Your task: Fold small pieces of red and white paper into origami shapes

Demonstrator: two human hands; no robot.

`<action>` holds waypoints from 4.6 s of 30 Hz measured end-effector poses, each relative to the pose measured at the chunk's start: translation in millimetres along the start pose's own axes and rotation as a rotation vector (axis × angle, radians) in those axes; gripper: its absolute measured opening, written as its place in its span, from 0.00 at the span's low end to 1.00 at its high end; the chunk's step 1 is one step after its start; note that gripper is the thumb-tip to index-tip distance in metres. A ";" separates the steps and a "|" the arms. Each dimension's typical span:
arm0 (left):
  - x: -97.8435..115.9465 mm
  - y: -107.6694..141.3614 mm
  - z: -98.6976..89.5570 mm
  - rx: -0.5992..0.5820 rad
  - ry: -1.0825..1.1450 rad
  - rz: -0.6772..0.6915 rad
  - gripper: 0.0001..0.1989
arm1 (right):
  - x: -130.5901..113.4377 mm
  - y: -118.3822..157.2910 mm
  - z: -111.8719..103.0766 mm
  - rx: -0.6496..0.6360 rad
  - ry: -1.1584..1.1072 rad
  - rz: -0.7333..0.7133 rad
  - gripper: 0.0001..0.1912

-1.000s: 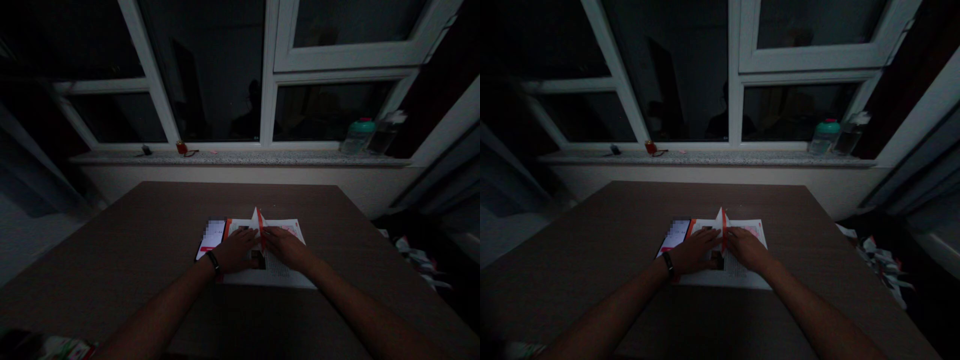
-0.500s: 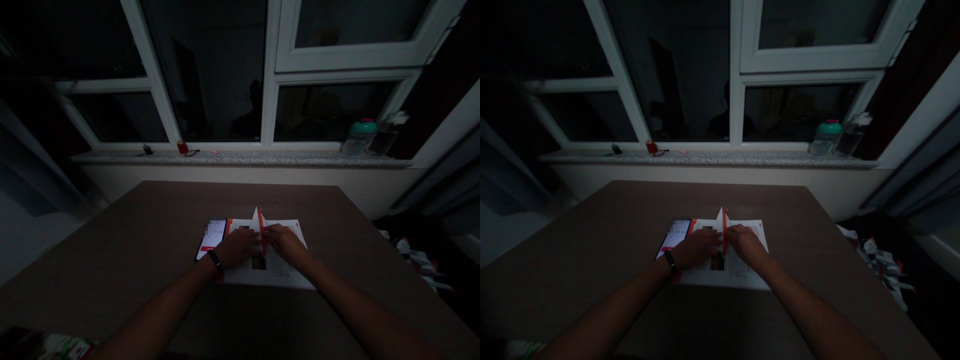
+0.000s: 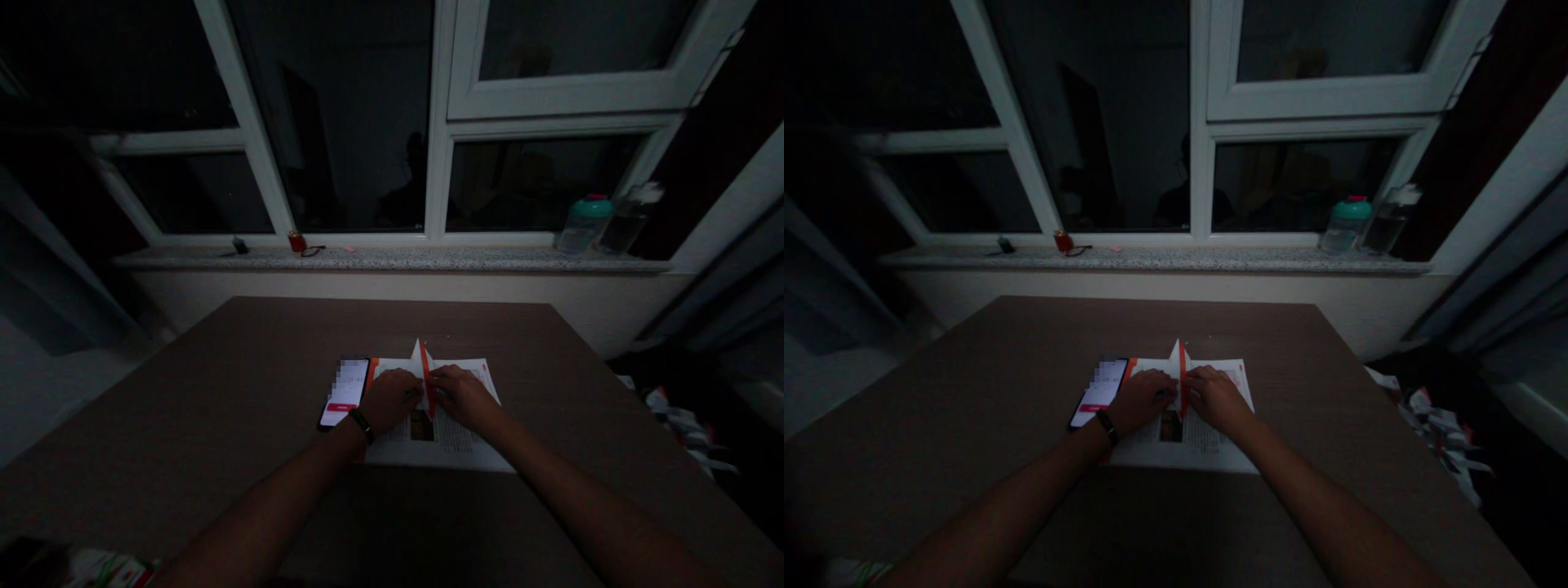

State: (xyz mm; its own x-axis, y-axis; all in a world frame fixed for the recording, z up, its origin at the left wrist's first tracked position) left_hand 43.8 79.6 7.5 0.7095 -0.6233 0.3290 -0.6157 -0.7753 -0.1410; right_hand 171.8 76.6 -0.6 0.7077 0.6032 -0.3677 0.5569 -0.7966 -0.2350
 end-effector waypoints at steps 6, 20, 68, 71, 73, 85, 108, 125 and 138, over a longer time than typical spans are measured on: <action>1.6 0.1 -2.2 0.007 0.011 -0.016 0.04 | -5.3 3.6 -0.4 -0.026 0.024 -0.018 0.21; 5.1 6.5 -0.3 -0.037 -0.026 0.064 0.09 | -9.9 15.3 2.1 -0.117 0.017 -0.054 0.42; 17.6 12.5 -8.7 -0.054 -0.021 0.062 0.28 | -22.4 11.4 -3.4 -0.077 -0.045 -0.055 0.33; 19.6 16.3 -10.5 -0.058 0.006 0.097 0.30 | -22.5 14.0 -3.6 -0.089 -0.051 -0.065 0.33; 19.3 18.4 -10.9 -0.076 0.019 0.115 0.29 | -21.9 16.2 -2.9 -0.101 -0.044 -0.071 0.35; 10.0 19.5 -6.7 -0.101 0.048 0.206 0.14 | -5.2 6.3 -6.8 -0.056 0.012 -0.058 0.15; -1.6 4.3 -4.2 -0.062 0.073 0.126 0.18 | -11.1 4.5 -1.1 -0.042 -0.133 -0.094 0.10; 16.3 14.1 -0.5 -0.074 -0.148 0.128 0.23 | -20.0 10.5 -7.8 -0.089 0.078 -0.071 0.12; 31.4 14.3 -7.4 -0.120 -0.190 0.160 0.23 | -28.9 10.2 -5.5 -0.113 0.167 -0.056 0.12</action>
State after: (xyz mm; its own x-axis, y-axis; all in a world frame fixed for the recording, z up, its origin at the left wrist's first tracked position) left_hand 54.7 49.8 22.7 0.6444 -0.7537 0.1289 -0.7534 -0.6547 -0.0613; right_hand 159.4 51.2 12.5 0.7312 0.6521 -0.2003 0.6361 -0.7579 -0.1449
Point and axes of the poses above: each hand's wrist, its own y-axis away from the middle knuckle, its own z-axis out of the palm, x = y × z, the point moved 8 cm from there along -y, towards the middle knuckle, and after that the axes turned 5 degrees about -x, right-handed, at the moved point
